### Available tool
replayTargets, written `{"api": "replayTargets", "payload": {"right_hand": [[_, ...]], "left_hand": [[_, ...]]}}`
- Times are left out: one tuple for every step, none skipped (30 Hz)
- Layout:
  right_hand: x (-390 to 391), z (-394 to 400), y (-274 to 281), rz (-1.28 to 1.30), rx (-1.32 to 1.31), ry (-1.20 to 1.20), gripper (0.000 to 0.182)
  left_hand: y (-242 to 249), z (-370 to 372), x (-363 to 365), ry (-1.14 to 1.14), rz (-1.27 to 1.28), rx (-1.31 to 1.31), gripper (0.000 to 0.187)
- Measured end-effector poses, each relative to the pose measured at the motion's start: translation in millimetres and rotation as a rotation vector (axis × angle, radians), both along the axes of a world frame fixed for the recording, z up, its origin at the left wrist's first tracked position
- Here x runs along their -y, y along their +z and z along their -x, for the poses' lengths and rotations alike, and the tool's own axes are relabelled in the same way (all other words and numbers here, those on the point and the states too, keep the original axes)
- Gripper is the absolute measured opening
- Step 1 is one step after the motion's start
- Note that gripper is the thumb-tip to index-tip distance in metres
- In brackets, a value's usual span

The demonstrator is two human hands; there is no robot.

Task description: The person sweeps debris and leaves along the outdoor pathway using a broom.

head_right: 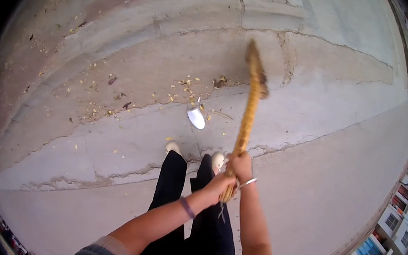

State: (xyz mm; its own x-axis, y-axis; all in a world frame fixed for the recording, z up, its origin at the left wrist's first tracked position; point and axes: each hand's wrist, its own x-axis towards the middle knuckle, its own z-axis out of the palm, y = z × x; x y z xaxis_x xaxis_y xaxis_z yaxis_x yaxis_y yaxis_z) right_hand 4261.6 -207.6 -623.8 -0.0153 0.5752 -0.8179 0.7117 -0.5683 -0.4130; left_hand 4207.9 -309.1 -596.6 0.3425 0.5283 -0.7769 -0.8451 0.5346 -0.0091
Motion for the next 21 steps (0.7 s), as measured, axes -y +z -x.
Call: {"api": "replayTargets", "payload": {"right_hand": [[-19,-7,-18,0.011,0.005,-0.032,0.015],[-27,-5,-39,0.048,0.021,0.0,0.014],[-33,-7,-62,0.086,0.039,0.036,0.013],[-33,-17,-83,0.132,0.065,0.073,0.013],[-11,-28,-108,0.013,0.145,0.422,0.018],[12,-20,-94,-0.049,0.126,0.799,0.023],[40,-11,-64,-0.105,0.173,0.792,0.022],[54,-5,-45,-0.031,0.122,0.859,0.021],[67,0,-26,0.044,0.067,0.922,0.022],[99,-11,-54,0.09,0.053,0.846,0.036],[102,-10,-39,0.123,-0.018,0.831,0.038],[97,-7,-13,0.15,-0.087,0.819,0.04],[92,-8,7,0.181,-0.155,0.804,0.042],[91,-17,17,0.184,-0.223,0.778,0.041],[92,-28,26,0.197,-0.288,0.754,0.041],[96,-43,32,0.218,-0.351,0.729,0.04],[101,-60,34,0.172,-0.328,0.722,0.04],[102,-79,34,0.12,-0.3,0.714,0.04],[99,-94,37,0.065,-0.269,0.707,0.04],[97,-110,43,0.159,-0.23,0.535,0.037],[91,-124,52,0.249,-0.19,0.361,0.035]], "left_hand": [[-19,-1,-19,-0.069,-0.034,-0.008,0.013],[-34,0,-34,-0.03,0.033,-0.006,0.016],[-52,3,-41,-0.024,0.019,0.079,0.017],[-63,-7,-32,0.069,0.13,0.082,0.016],[-65,-20,-11,0.144,0.255,0.088,0.015],[-55,-30,25,0.269,0.281,0.173,0.014],[-43,-37,54,0.408,0.29,0.234,0.012],[-27,-47,72,0.501,0.317,0.223,0.011],[-10,-56,86,0.596,0.342,0.215,0.011],[3,-61,93,0.655,0.306,0.185,0.01],[14,-67,98,0.714,0.264,0.157,0.01],[26,-74,97,0.773,0.214,0.131,0.01],[36,-83,93,0.713,0.238,0.041,0.01],[44,-94,92,0.653,0.269,-0.045,0.009],[52,-107,94,0.595,0.308,-0.128,0.009],[53,-124,103,0.545,0.338,-0.074,0.01],[51,-142,109,0.556,0.265,-0.091,0.013],[58,-151,108,0.494,0.261,-0.081,0.014],[64,-158,104,0.431,0.253,-0.069,0.016],[64,-171,101,0.426,0.207,-0.1,0.018],[68,-176,96,0.36,0.204,-0.083,0.016]]}}
